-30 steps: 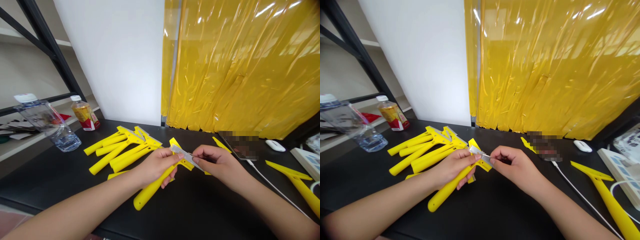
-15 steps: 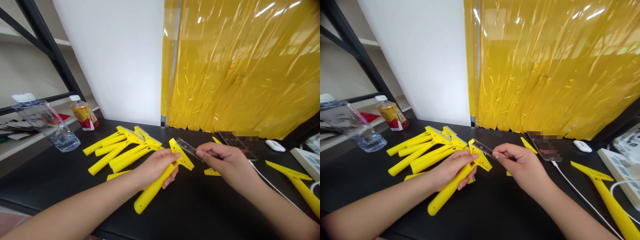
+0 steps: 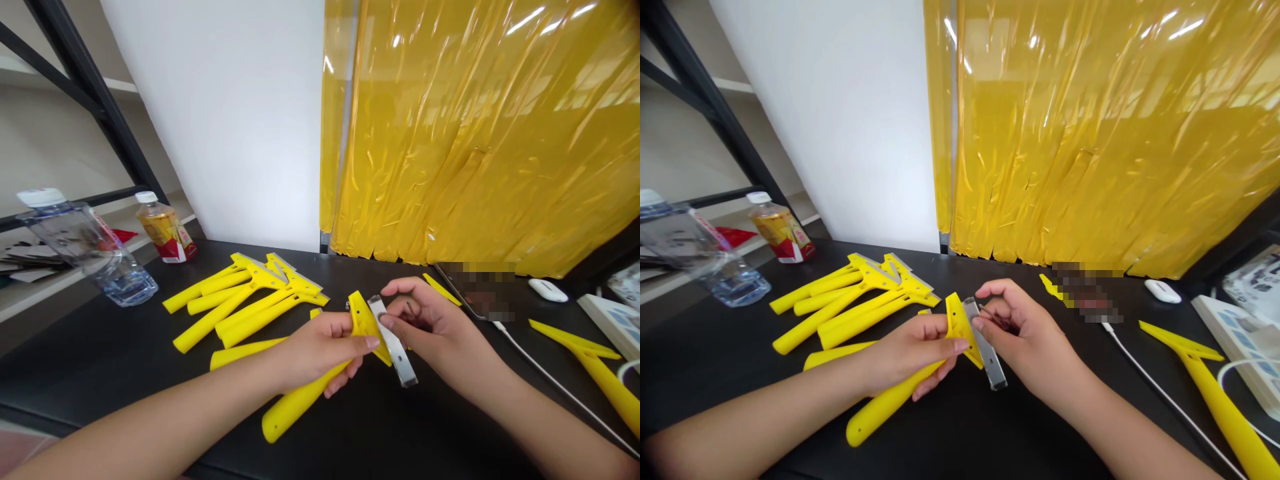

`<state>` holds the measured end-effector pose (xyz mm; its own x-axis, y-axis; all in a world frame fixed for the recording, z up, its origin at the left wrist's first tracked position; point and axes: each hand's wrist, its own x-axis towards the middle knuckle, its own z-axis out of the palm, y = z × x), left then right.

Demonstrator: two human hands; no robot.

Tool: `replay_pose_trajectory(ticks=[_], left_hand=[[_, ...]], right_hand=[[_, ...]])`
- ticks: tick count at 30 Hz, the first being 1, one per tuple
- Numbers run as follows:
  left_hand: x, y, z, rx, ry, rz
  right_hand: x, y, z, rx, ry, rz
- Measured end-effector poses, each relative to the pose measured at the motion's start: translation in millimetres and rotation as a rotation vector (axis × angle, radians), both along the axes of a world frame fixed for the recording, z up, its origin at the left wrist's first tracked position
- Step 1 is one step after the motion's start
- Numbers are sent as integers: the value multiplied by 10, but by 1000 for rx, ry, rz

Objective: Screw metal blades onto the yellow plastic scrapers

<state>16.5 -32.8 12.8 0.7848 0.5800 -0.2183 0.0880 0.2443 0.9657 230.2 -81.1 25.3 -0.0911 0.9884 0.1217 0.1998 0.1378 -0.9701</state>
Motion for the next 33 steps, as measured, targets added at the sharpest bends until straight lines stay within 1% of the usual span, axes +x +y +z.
replay_pose_trajectory(ticks=[4,7,12,21,24,28,31,33], left_hand=[[4,-15,6,1,72,-35],[0,-35,11,7,114,-64],[-1,-58,5,9,91,-89],[21,-92,-12,-16,130,-62],[30,-109,-4,-28,122,-52],[39,-116,18,-28,138,-37],[40,-98,27,-32,138,-9],[37,-77,28,-28,133,17]], right_hand=[[-4,-12,-35,-8,-54,-14],[-8,-28,-50,15,-106,-30],[-42,-48,-57,91,-192,-23],[-72,-66,-127,181,-230,-11],[-75,-71,-141,178,-231,-2],[-110,-64,-133,138,-193,8],[-108,-32,-84,99,-119,10],[-40,14,-25,103,-98,-37]])
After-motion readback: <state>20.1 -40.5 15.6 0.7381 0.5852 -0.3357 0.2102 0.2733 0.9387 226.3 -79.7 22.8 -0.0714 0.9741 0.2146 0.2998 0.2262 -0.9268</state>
